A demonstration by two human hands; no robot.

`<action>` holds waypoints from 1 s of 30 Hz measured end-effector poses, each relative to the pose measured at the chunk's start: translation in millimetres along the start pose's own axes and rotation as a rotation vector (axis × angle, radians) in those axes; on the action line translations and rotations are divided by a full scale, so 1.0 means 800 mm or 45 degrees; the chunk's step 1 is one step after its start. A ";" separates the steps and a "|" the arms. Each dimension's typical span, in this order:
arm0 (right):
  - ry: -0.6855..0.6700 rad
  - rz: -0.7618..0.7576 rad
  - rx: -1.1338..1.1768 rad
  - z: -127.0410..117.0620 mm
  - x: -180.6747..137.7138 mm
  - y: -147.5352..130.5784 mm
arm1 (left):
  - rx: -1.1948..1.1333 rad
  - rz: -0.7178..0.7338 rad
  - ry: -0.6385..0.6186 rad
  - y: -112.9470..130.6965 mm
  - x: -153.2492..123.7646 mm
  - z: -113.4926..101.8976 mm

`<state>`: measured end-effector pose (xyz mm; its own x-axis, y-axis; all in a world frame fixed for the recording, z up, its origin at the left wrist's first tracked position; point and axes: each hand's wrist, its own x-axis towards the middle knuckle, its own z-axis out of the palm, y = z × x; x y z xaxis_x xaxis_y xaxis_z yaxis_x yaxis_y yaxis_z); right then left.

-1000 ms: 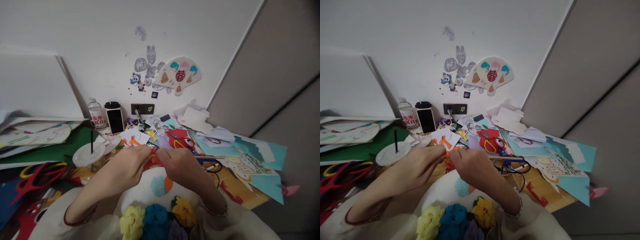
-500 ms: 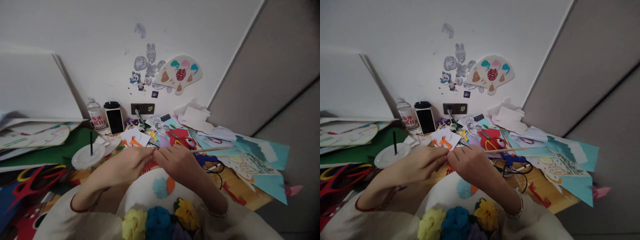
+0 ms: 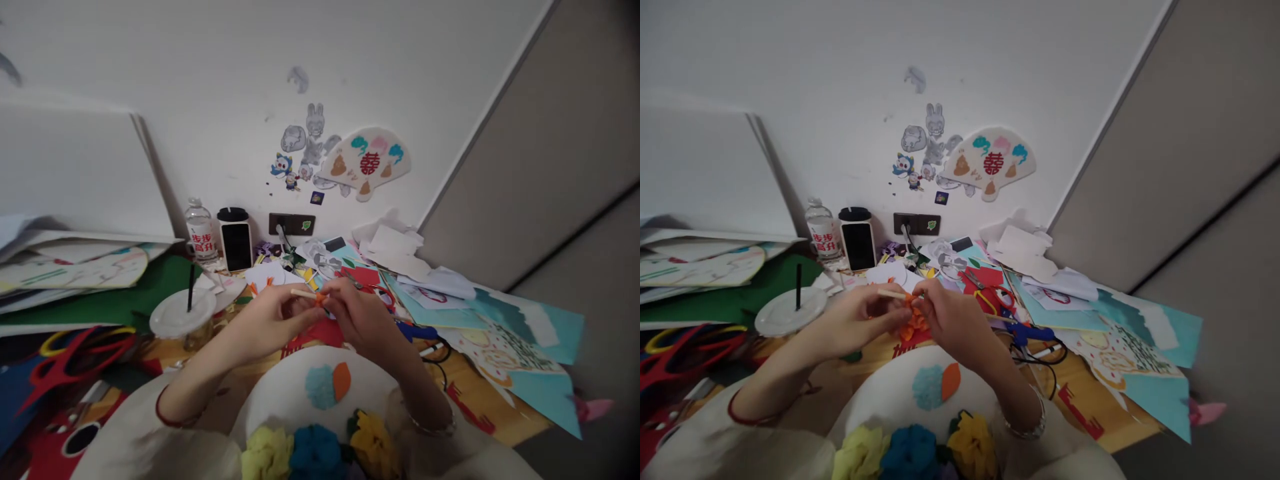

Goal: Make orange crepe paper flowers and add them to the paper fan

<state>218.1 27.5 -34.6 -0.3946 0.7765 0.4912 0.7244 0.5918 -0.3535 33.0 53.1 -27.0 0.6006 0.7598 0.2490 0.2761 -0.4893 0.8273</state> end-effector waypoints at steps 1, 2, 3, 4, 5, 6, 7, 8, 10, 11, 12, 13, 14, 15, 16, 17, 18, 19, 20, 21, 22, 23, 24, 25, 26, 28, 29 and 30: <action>-0.013 0.025 0.035 -0.001 -0.001 0.000 | -0.051 0.020 0.022 -0.001 0.001 0.002; -0.024 0.034 0.079 -0.001 -0.002 0.000 | -0.109 0.030 0.043 -0.003 0.002 0.004; -0.023 0.028 0.129 -0.002 -0.002 0.000 | -0.169 0.027 0.062 -0.004 0.003 0.005; -0.010 0.017 0.176 -0.003 -0.003 0.001 | -0.227 0.012 0.074 -0.005 0.003 0.006; 0.013 0.006 0.212 -0.004 -0.004 0.001 | -0.281 -0.010 0.077 -0.006 0.004 0.006; 0.045 -0.003 0.232 -0.005 -0.004 0.002 | -0.320 -0.031 0.075 -0.005 0.004 0.007; 0.078 -0.010 0.235 -0.006 -0.004 0.003 | -0.345 -0.044 0.078 -0.005 0.004 0.007; 0.103 -0.012 0.224 -0.006 -0.004 0.004 | -0.369 -0.052 0.086 -0.003 0.004 0.007; 0.138 -0.019 0.186 -0.008 -0.004 0.006 | -0.448 -0.076 0.107 0.000 0.005 0.009; 0.153 -0.028 0.167 -0.008 -0.004 0.007 | -0.500 -0.091 0.119 0.001 0.005 0.010; 0.170 -0.040 0.150 -0.009 -0.004 0.008 | -0.551 -0.104 0.136 0.001 0.006 0.011; 0.188 -0.054 0.134 -0.009 -0.003 0.009 | -0.591 -0.115 0.152 0.001 0.006 0.012; 0.209 -0.071 0.121 -0.009 -0.003 0.010 | -0.619 -0.120 0.171 0.001 0.007 0.014; 0.232 -0.087 0.110 -0.009 -0.004 0.010 | -0.634 -0.123 0.192 0.000 0.008 0.015; 0.251 -0.102 0.100 -0.010 -0.004 0.010 | -0.644 -0.124 0.216 -0.001 0.008 0.016; 0.262 -0.115 0.091 -0.010 -0.004 0.010 | -0.651 -0.127 0.241 -0.002 0.008 0.017; 0.269 -0.126 0.082 -0.011 -0.004 0.010 | -0.654 -0.130 0.269 -0.002 0.008 0.018; 0.271 -0.131 0.074 -0.011 -0.005 0.010 | -0.655 -0.133 0.299 -0.003 0.008 0.018; 0.272 -0.132 0.070 -0.012 -0.005 0.009 | -0.652 -0.134 0.331 -0.003 0.007 0.019; 0.269 -0.130 0.071 -0.013 -0.006 0.008 | -0.643 -0.133 0.364 -0.003 0.007 0.019; 0.261 -0.119 0.081 -0.014 -0.007 0.006 | -0.630 -0.130 0.396 -0.003 0.006 0.019; 0.249 -0.099 0.101 -0.014 -0.007 0.005 | -0.616 -0.124 0.424 -0.002 0.006 0.019; 0.227 -0.067 0.135 -0.015 -0.008 0.004 | -0.602 -0.115 0.442 -0.002 0.006 0.019; 0.191 -0.030 0.192 -0.015 -0.008 0.003 | -0.592 -0.105 0.456 -0.002 0.006 0.019; 0.138 0.010 0.275 -0.016 -0.009 0.002 | -0.583 -0.097 0.468 -0.002 0.005 0.019; -0.012 0.083 0.524 -0.018 -0.009 0.002 | -0.565 -0.081 0.482 -0.003 0.005 0.018; -0.105 0.107 0.665 -0.018 -0.009 0.002 | -0.552 -0.080 0.492 -0.003 0.005 0.018; -0.209 0.122 0.787 -0.019 -0.009 0.003 | -0.536 -0.088 0.501 -0.004 0.006 0.017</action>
<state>231.3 20.1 -26.4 -0.4611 0.8262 0.3238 0.3208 0.4954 -0.8072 45.4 52.1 -35.4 0.2455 0.9254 0.2888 -0.0655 -0.2814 0.9573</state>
